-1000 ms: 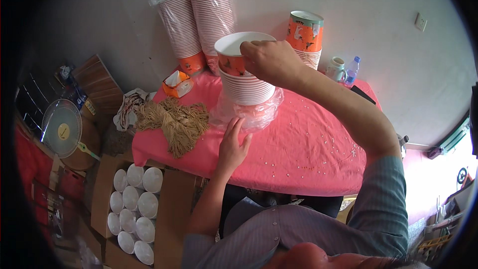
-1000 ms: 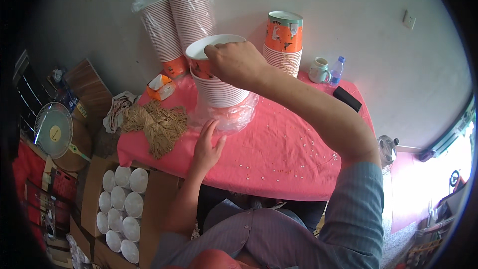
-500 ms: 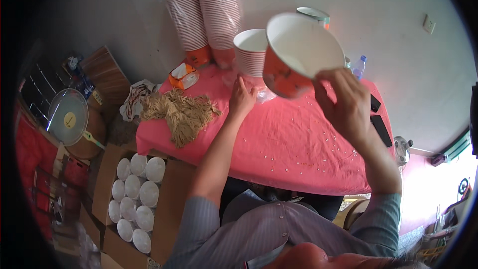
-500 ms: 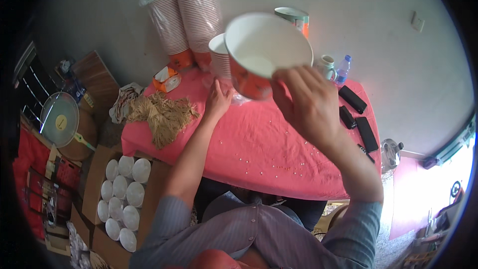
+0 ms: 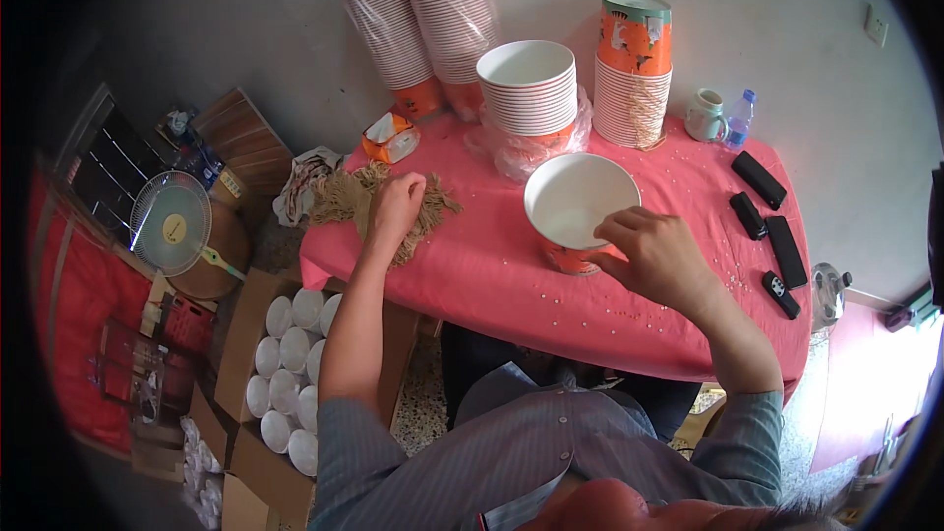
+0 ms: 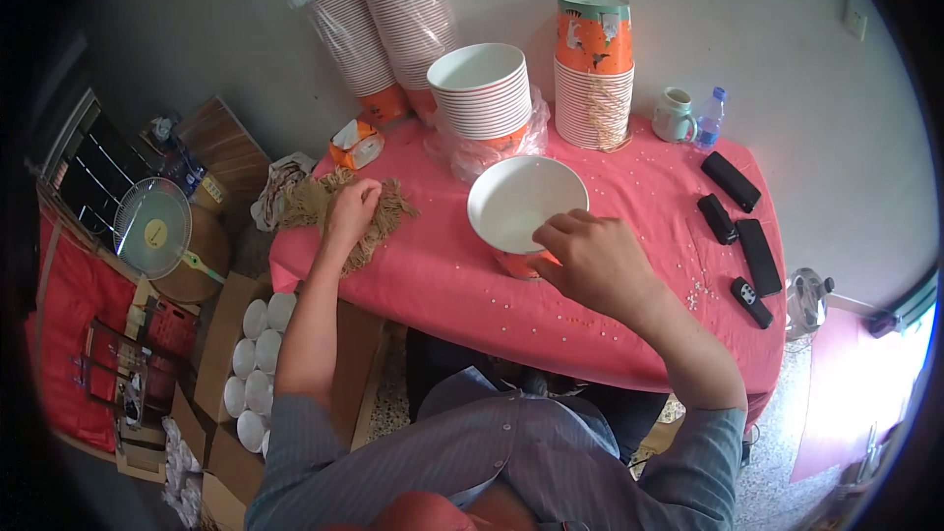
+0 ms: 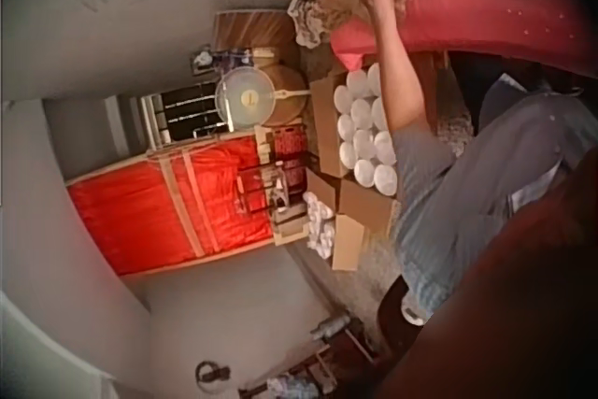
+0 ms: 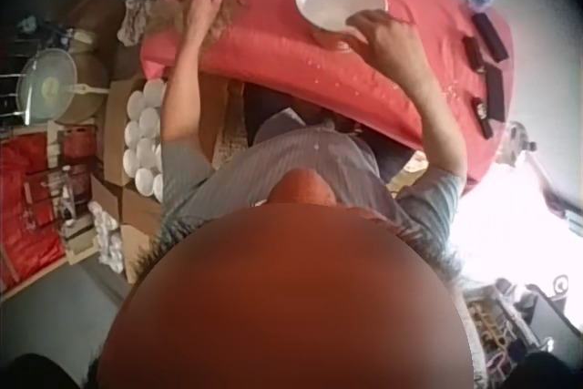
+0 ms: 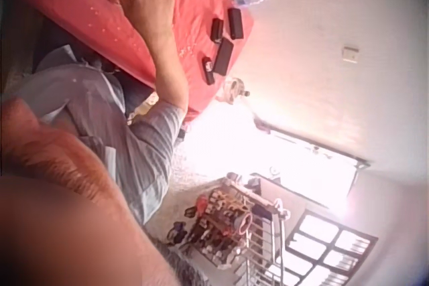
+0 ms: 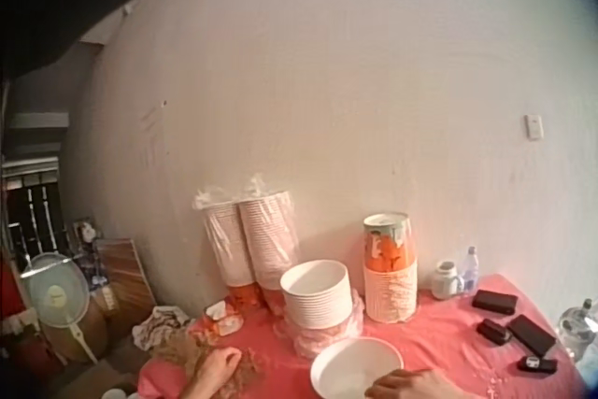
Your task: Thread a yellow elastic string through pre-punched holes in a decorative paper bowl.
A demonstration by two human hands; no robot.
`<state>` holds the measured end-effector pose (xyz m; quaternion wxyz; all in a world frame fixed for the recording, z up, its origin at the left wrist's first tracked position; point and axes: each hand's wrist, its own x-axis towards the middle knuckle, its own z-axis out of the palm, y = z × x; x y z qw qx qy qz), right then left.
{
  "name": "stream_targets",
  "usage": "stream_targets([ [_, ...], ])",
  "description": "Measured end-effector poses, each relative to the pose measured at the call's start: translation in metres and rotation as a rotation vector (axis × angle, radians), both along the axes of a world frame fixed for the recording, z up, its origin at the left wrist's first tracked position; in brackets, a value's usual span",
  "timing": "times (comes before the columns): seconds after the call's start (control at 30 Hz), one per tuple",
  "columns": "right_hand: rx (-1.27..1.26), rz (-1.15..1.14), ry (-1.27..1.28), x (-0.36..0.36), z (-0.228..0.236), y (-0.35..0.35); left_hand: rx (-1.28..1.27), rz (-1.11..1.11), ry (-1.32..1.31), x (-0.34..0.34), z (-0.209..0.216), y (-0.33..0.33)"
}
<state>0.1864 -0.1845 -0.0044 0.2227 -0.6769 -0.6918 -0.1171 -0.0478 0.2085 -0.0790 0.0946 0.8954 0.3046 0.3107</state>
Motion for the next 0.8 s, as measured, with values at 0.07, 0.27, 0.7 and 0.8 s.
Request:
stream_targets([
  [0.07, 0.178, 0.000, 0.028, -0.003, 0.018, 0.000, 0.117, -0.097, 0.029, -0.006, -0.005, 0.003],
  [0.27, 0.356, 0.014, 0.071, 0.006, 0.043, -0.007, 0.364, -0.215, 0.242, -0.003, -0.023, 0.006],
  [0.7, 0.242, 0.072, 0.211, 0.034, 0.037, -0.008, -0.176, -0.105, -0.076, 0.020, 0.028, -0.018],
  [0.8, 0.212, 0.085, 0.271, 0.037, 0.026, 0.000, -0.225, -0.198, -0.283, 0.033, 0.058, -0.055],
])
